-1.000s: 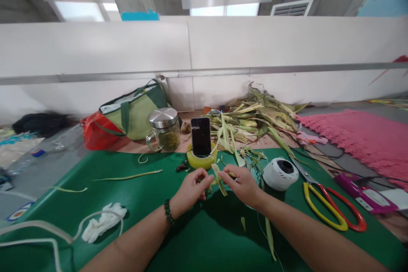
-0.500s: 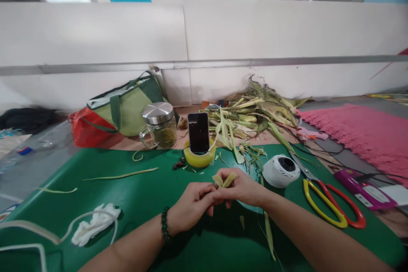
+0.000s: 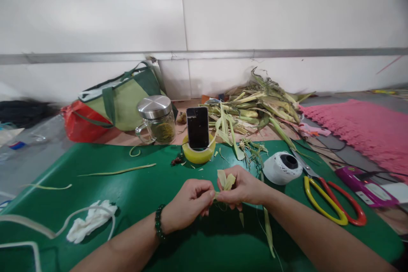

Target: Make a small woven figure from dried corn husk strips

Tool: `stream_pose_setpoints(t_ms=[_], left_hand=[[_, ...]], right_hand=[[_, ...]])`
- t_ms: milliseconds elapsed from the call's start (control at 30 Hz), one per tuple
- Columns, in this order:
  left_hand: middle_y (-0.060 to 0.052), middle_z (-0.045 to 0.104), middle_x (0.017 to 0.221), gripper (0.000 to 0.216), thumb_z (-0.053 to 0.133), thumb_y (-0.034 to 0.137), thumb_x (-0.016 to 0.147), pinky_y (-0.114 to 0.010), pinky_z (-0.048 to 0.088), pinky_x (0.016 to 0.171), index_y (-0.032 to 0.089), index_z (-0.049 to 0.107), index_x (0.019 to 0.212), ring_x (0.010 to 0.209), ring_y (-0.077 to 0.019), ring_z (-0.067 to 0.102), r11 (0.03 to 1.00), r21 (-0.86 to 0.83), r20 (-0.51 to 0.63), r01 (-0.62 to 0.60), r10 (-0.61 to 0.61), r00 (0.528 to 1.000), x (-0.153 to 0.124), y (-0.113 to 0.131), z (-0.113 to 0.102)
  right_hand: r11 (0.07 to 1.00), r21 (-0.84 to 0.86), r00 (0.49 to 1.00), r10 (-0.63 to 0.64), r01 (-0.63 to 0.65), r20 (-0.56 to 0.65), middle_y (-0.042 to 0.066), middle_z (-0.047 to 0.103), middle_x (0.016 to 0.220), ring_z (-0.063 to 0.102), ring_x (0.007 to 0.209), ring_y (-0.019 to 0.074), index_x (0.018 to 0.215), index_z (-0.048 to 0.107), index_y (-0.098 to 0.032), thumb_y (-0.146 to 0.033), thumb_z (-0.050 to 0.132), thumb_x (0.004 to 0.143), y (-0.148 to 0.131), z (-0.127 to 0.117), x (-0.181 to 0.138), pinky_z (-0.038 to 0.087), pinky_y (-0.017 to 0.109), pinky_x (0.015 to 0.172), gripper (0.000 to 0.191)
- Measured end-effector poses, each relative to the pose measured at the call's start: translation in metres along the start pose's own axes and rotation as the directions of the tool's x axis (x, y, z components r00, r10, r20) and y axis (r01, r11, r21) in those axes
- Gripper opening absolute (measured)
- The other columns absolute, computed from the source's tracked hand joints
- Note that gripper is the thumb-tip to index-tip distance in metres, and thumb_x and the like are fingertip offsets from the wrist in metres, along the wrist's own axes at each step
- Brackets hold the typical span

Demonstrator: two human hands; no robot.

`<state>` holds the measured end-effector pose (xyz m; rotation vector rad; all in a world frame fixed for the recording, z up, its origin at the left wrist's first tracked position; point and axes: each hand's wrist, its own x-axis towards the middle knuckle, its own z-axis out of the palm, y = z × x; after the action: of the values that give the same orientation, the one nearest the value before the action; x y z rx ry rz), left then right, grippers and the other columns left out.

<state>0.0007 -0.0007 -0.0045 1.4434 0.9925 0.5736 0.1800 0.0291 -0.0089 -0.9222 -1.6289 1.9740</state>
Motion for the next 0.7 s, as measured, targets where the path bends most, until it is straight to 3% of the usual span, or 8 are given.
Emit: stream_pose_setpoints(t_ms=[200,467,700], left_hand=[[0.004,0.044,0.043,0.039,0.049,0.050,0.077,-0.020,0.028,0.041,0.019,0.043,0.054,0.039,-0.0072,0.037,1.000,0.026,0.019,0.001,-0.001,1.000,0.0002,-0.0021,-0.0028],[0.003,0.044,0.045,0.041,0.048,0.052,0.078,-0.020,0.031,0.043,0.019,0.042,0.054,0.042,-0.0084,0.039,0.995,0.095,0.006,-0.036,0.036,0.999,0.0008,-0.0017,-0.0002],[0.003,0.045,0.047,0.037,0.044,0.043,0.081,-0.020,0.031,0.045,0.019,0.040,0.053,0.043,-0.0077,0.039,0.976,0.200,0.032,-0.088,0.084,0.996,-0.0001,0.0003,-0.0004]], right_hand=[[0.999,0.036,1.000,0.003,-0.003,0.014,-0.007,0.051,0.047,0.050,0.038,0.0066,0.065,0.051,-0.017,-0.042,0.077,0.062,0.0006,-0.0022,-0.0008,0.040,0.015,0.032,0.036],[0.998,-0.001,0.997,0.061,-0.061,0.046,-0.008,0.053,0.042,0.048,0.034,0.0057,0.070,0.054,-0.016,-0.024,0.069,0.065,-0.0028,-0.0039,-0.0004,0.036,0.012,0.030,0.017],[0.993,-0.027,0.992,0.117,-0.116,0.042,-0.006,0.055,0.044,0.053,0.038,0.0078,0.064,0.053,-0.015,-0.016,0.061,0.060,-0.0041,-0.0047,-0.0039,0.044,0.015,0.035,0.009]])
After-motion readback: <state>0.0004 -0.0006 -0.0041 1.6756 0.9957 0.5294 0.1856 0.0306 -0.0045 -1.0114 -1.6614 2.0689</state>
